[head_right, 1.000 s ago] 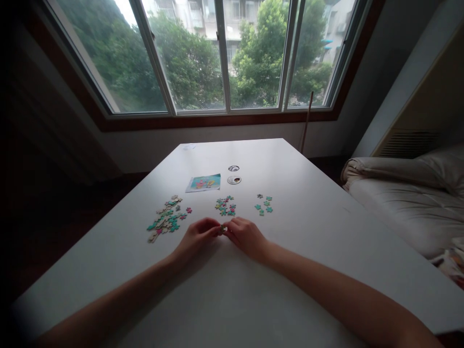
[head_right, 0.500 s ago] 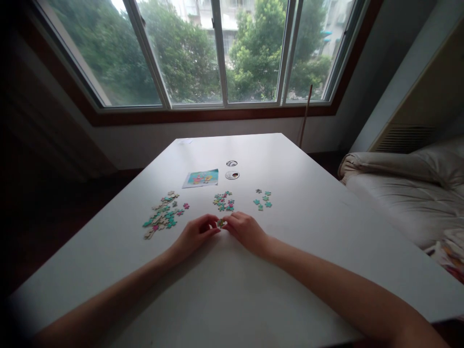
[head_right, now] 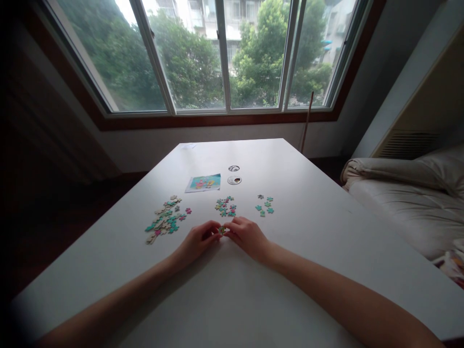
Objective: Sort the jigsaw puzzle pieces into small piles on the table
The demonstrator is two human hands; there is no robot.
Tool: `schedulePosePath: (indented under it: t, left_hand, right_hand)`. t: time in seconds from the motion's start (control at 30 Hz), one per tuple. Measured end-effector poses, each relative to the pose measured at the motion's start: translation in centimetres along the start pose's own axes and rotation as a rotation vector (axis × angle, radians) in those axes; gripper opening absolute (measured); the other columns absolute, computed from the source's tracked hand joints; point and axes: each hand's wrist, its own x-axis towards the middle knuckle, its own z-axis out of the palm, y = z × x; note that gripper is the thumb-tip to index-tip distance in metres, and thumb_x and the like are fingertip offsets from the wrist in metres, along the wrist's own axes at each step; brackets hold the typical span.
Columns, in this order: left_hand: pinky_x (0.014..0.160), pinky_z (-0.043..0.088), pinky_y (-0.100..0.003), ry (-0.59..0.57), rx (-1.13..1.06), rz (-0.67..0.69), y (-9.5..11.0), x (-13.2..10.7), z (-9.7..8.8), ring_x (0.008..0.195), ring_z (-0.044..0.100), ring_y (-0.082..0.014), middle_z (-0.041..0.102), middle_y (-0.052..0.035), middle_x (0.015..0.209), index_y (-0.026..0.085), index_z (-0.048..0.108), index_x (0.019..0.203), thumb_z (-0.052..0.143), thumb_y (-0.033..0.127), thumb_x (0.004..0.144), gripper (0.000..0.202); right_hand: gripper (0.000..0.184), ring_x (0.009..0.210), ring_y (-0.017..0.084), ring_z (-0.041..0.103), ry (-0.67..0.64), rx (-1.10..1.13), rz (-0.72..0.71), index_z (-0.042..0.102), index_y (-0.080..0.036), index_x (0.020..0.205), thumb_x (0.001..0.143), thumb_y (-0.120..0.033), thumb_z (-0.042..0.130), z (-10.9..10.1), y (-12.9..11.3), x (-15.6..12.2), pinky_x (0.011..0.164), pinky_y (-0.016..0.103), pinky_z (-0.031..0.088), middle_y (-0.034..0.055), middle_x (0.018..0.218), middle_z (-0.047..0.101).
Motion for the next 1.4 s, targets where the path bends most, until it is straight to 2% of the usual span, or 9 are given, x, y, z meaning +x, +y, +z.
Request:
schedulePosePath:
  t: [0.23, 0.4, 0.63, 0.83, 1.13, 1.4]
  left_hand:
    - [0.062, 0.041, -0.021, 0.006, 0.001, 0.000, 0.2, -0.1, 0.1, 0.065, 0.055, -0.0113, 0.066, 0.0004, 0.074, 0.018, 0.063, 0.089, 0.058, 0.034, 0.085, 0.018]
    - [0.068, 0.043, -0.022, -0.011, -0.013, 0.010, 0.4, -0.1, 0.0, 0.067, 0.058, -0.0123, 0.068, 0.0000, 0.075, 0.018, 0.063, 0.093, 0.052, 0.037, 0.089, 0.023]
    - [0.069, 0.042, -0.022, -0.016, 0.013, 0.004, 1.1, -0.2, -0.2, 0.067, 0.056, -0.0126, 0.066, 0.0000, 0.073, 0.017, 0.061, 0.086, 0.049, 0.039, 0.091, 0.026]
    - [0.068, 0.041, -0.022, -0.008, 0.034, 0.012, 1.2, -0.1, -0.1, 0.067, 0.054, -0.0125, 0.064, 0.0004, 0.072, 0.017, 0.060, 0.080, 0.046, 0.040, 0.092, 0.029]
    - [0.067, 0.040, -0.022, -0.013, 0.030, 0.016, 1.2, -0.4, 0.0, 0.066, 0.055, -0.0125, 0.064, 0.0011, 0.072, 0.018, 0.058, 0.089, 0.046, 0.038, 0.092, 0.023]
    - [0.073, 0.041, -0.024, 0.001, 0.142, 0.036, 0.9, -0.5, 0.2, 0.074, 0.058, -0.0147, 0.064, -0.0003, 0.078, 0.019, 0.055, 0.086, 0.041, 0.039, 0.095, 0.026]
  right_hand:
    - [0.020, 0.078, 0.016, 0.061, 0.022, 0.019, -0.013, 0.068, -0.020, 0.104, 0.096, -0.029, 0.052, 0.0, -0.1, 0.0, 0.071, 0.025, 0.048, 0.0052, 0.085, 0.066]
    - [0.021, 0.078, 0.017, 0.060, 0.052, 0.028, -0.050, 0.066, -0.016, 0.096, 0.097, -0.026, 0.048, -0.3, -0.6, 0.1, 0.070, 0.026, 0.048, 0.0068, 0.083, 0.065]
    - [0.023, 0.080, 0.016, 0.060, 0.030, 0.060, -0.050, 0.064, -0.018, 0.094, 0.099, -0.027, 0.044, -0.2, -0.5, 0.1, 0.072, 0.026, 0.048, 0.0063, 0.085, 0.065]
    - [0.020, 0.082, 0.017, 0.060, 0.014, 0.087, -0.044, 0.065, -0.018, 0.095, 0.098, -0.029, 0.048, -0.1, -0.3, 0.1, 0.074, 0.028, 0.048, 0.0060, 0.087, 0.065]
    - [0.015, 0.076, 0.016, 0.058, 0.040, 0.078, -0.045, 0.063, -0.018, 0.090, 0.095, -0.028, 0.053, 0.4, 0.0, 0.0, 0.069, 0.027, 0.047, 0.0049, 0.084, 0.064]
    - [0.016, 0.075, 0.015, 0.058, 0.043, 0.099, -0.054, 0.062, -0.018, 0.090, 0.096, -0.028, 0.051, 0.0, -0.3, 0.0, 0.070, 0.027, 0.047, 0.0048, 0.083, 0.063]
